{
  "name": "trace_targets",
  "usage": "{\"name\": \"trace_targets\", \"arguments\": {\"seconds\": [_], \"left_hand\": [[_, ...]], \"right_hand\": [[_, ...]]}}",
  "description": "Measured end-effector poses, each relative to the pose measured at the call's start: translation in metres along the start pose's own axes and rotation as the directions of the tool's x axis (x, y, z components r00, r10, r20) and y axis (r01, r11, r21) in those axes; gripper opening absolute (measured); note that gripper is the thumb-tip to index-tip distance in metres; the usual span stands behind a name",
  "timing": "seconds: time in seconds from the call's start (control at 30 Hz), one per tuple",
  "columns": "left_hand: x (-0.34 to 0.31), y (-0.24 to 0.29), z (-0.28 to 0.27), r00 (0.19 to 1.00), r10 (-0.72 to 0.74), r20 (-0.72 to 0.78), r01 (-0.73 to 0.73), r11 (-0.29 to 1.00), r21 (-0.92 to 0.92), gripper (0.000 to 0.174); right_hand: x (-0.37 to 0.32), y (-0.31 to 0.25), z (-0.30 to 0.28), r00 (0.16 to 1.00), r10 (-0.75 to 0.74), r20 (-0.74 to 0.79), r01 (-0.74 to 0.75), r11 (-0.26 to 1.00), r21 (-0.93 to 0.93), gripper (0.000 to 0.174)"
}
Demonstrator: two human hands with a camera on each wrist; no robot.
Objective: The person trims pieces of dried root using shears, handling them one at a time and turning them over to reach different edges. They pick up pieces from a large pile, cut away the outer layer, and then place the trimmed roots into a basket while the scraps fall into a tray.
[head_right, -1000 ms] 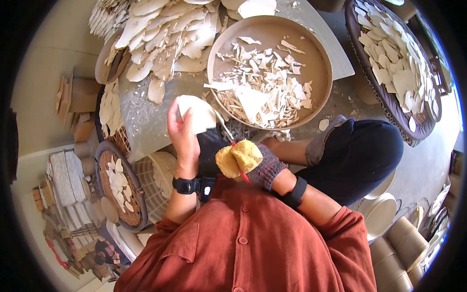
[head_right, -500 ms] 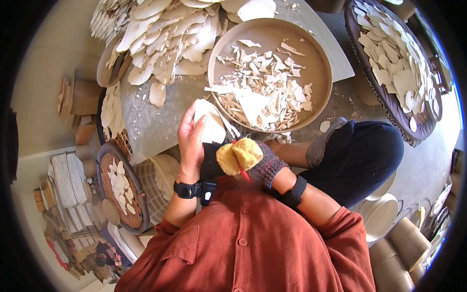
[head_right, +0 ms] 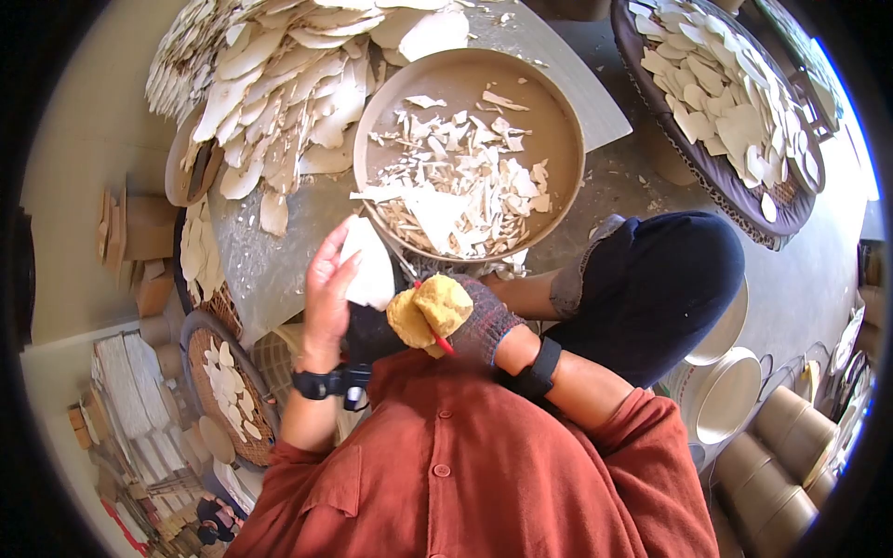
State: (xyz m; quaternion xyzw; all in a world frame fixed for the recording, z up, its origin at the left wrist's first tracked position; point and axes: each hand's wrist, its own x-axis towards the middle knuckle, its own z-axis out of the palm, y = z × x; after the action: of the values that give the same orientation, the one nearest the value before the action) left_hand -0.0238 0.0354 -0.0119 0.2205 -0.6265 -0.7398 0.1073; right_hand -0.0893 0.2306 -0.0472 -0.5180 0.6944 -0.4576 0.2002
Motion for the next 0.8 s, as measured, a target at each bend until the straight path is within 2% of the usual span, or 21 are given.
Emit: {"name": "trace_targets", "arguments": {"seconds": [0.03,0.07,0.1,0.17,0.2,0.27,0.3,0.37,0.4,0.43,0.47,0.5,0.53,0.57,0.63,0.73,0.77,0.8], "left_hand": [[0.0,0.022,-0.002,0.993,-0.072,0.095,0.072,0.997,0.002,0.049],[0.003,0.049,-0.006,0.969,-0.18,0.17,0.168,0.982,0.085,0.05],[0.008,0.07,-0.013,0.929,-0.287,0.234,0.25,0.952,0.175,0.051],[0.038,0.089,-0.027,0.735,-0.495,0.463,0.276,0.843,0.462,0.05],[0.06,0.085,-0.019,0.657,-0.527,0.539,0.09,0.765,0.638,0.05],[0.074,0.097,0.038,0.659,-0.321,0.68,0.079,0.929,0.362,0.055],[0.081,0.111,0.08,0.631,-0.201,0.749,0.068,0.976,0.204,0.057],[0.064,0.151,0.151,0.542,0.13,0.83,0.06,0.979,-0.192,0.071],[0.062,0.159,0.168,0.458,0.192,0.868,0.053,0.969,-0.242,0.08],[0.057,0.16,0.178,0.443,0.259,0.859,0.076,0.943,-0.323,0.06],[0.061,0.156,0.176,0.422,0.14,0.896,-0.06,0.99,-0.127,0.055],[0.07,0.148,0.167,0.43,0.019,0.903,-0.207,0.975,0.078,0.05],[0.078,0.132,0.155,0.502,-0.122,0.857,-0.295,0.906,0.302,0.046],[0.085,0.111,0.139,0.587,-0.238,0.773,-0.358,0.781,0.512,0.042],[0.084,0.065,0.103,0.653,-0.155,0.742,-0.597,0.498,0.629,0.051],[0.062,0.035,0.081,0.741,-0.12,0.661,-0.639,0.177,0.749,0.058],[0.061,0.032,0.079,0.74,-0.124,0.661,-0.639,0.177,0.749,0.06],[0.058,0.03,0.077,0.741,-0.128,0.659,-0.637,0.177,0.75,0.063]], "right_hand": [[-0.006,0.002,0.0,0.992,0.123,-0.02,-0.113,0.955,0.272,0.015],[-0.014,0.004,0.002,0.97,0.243,-0.01,-0.202,0.827,0.524,0.017],[-0.02,0.003,0.003,0.937,0.349,0.031,-0.258,0.629,0.733,0.019],[-0.021,-0.019,-0.015,0.966,0.259,0.001,-0.107,0.394,0.913,0.036],[-0.019,-0.028,-0.021,0.976,0.204,0.08,-0.151,0.361,0.92,0.034],[-0.011,-0.043,-0.033,0.997,-0.077,0.001,0.041,0.544,0.838,0.029],[-0.008,-0.05,-0.037,0.943,-0.321,-0.09,0.295,0.677,0.674,0.026],[-0.009,-0.066,-0.039,0.978,-0.187,0.096,0.06,0.684,0.727,0.02],[-0.01,-0.066,-0.027,0.987,-0.153,0.054,0.073,0.715,0.696,0.02],[-0.012,-0.062,-0.022,0.992,-0.125,0.017,0.081,0.737,0.671,0.02],[-0.015,-0.08,-0.042,0.976,-0.188,-0.106,0.215,0.827,0.519,0.019],[-0.017,-0.081,-0.047,0.984,-0.167,-0.067,0.172,0.756,0.632,0.021],[-0.02,-0.079,-0.048,0.979,-0.168,-0.118,0.205,0.819,0.536,0.021],[-0.022,-0.076,-0.046,0.971,-0.172,-0.164,0.228,0.87,0.438,0.022],[-0.024,-0.073,-0.039,0.963,-0.155,-0.22,0.23,0.899,0.373,0.021],[-0.018,-0.064,-0.024,0.958,-0.151,-0.243,0.225,0.921,0.317,0.021],[-0.016,-0.064,-0.023,0.959,-0.155,-0.239,0.226,0.925,0.305,0.021],[-0.019,-0.062,-0.026,0.975,-0.141,-0.171,0.195,0.914,0.355,0.023]]}}
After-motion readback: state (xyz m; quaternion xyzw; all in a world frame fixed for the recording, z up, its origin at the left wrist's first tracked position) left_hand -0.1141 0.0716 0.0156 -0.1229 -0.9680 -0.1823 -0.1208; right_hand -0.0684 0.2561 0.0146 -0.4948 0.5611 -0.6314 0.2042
